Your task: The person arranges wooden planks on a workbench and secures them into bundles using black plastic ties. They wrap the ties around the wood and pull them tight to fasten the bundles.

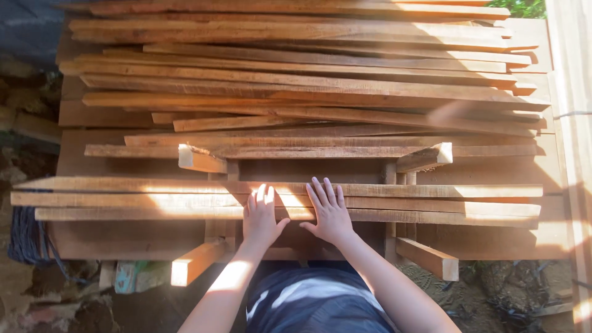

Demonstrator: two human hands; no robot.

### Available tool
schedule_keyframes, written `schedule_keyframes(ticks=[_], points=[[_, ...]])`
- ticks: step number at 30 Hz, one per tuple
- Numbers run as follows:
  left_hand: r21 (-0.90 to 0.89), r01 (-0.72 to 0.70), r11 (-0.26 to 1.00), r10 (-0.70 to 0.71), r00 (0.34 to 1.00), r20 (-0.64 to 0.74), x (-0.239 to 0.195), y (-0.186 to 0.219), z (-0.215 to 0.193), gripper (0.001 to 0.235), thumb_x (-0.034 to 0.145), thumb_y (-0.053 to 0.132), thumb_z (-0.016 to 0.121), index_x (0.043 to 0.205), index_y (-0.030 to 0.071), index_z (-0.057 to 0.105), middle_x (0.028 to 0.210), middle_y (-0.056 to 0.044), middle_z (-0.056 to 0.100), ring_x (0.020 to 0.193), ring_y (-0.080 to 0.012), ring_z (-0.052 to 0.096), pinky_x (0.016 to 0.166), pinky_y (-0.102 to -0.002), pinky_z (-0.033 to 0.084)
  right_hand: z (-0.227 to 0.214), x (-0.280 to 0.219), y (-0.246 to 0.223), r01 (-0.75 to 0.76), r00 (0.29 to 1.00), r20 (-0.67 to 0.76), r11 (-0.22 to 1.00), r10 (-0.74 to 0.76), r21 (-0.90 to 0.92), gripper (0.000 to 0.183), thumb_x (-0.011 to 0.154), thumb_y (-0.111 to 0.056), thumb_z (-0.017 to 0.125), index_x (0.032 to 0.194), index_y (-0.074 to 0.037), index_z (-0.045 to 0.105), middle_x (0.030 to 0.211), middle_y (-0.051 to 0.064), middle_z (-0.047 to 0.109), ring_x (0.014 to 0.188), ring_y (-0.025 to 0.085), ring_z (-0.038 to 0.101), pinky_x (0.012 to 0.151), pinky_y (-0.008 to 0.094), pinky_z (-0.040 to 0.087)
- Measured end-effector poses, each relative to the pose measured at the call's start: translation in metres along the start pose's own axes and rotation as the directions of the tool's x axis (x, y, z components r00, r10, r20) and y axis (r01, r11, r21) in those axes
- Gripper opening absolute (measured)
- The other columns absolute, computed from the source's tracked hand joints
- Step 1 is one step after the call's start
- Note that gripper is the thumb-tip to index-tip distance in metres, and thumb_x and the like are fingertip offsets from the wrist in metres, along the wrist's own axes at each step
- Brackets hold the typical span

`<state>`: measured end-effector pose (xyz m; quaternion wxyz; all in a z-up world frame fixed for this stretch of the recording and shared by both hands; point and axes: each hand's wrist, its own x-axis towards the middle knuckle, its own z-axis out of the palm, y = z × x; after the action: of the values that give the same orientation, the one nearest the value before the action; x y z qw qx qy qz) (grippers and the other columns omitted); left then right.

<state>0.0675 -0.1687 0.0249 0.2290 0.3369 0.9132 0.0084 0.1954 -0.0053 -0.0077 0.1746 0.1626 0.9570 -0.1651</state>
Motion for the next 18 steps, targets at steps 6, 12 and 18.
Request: schedule_keyframes(ticks=[6,12,18], points=[[0.028,-0.019,0.999,0.017,0.998,0.066,0.003,0.007,-0.025,0.094,0.079,0.041,0.087,0.153,0.005,0.04,0.154,-0.018,0.041,0.14,-0.0394,0.039,0.108,-0.048,0.05,-0.016,0.006,-0.031,-0.162,0.985,0.067,0.985,0.158,0.057,0.118,0.076,-0.068,0.076,0.165,-0.019,0.016,0.173,0.008,0.007,0.158,0.039,-0.001,0.123,0.066,0.004],[0.024,-0.046,0.999,0.044,0.994,0.096,0.043,-0.018,0.024,0.084,0.074,0.039,0.09,0.142,0.006,0.052,0.139,-0.013,0.05,0.123,-0.0385,0.052,0.088,-0.051,0.059,-0.023,0.023,-0.058,-0.297,0.954,0.058,0.954,0.295,0.041,0.117,0.074,-0.08,0.07,0.164,-0.02,0.025,0.172,0.016,0.013,0.156,0.05,0.006,0.112,0.081,0.018],[-0.09,-0.123,0.988,0.14,0.967,0.214,0.059,-0.045,0.002,0.066,0.079,0.028,0.084,0.136,0.007,0.058,0.139,-0.01,0.052,0.124,-0.0402,0.056,0.091,-0.054,0.057,-0.009,0.038,-0.063,-0.407,0.912,0.093,0.91,0.399,0.083,0.116,0.075,-0.066,0.078,0.166,-0.025,0.019,0.174,0.013,0.007,0.157,0.049,0.0,0.113,0.08,0.018]])
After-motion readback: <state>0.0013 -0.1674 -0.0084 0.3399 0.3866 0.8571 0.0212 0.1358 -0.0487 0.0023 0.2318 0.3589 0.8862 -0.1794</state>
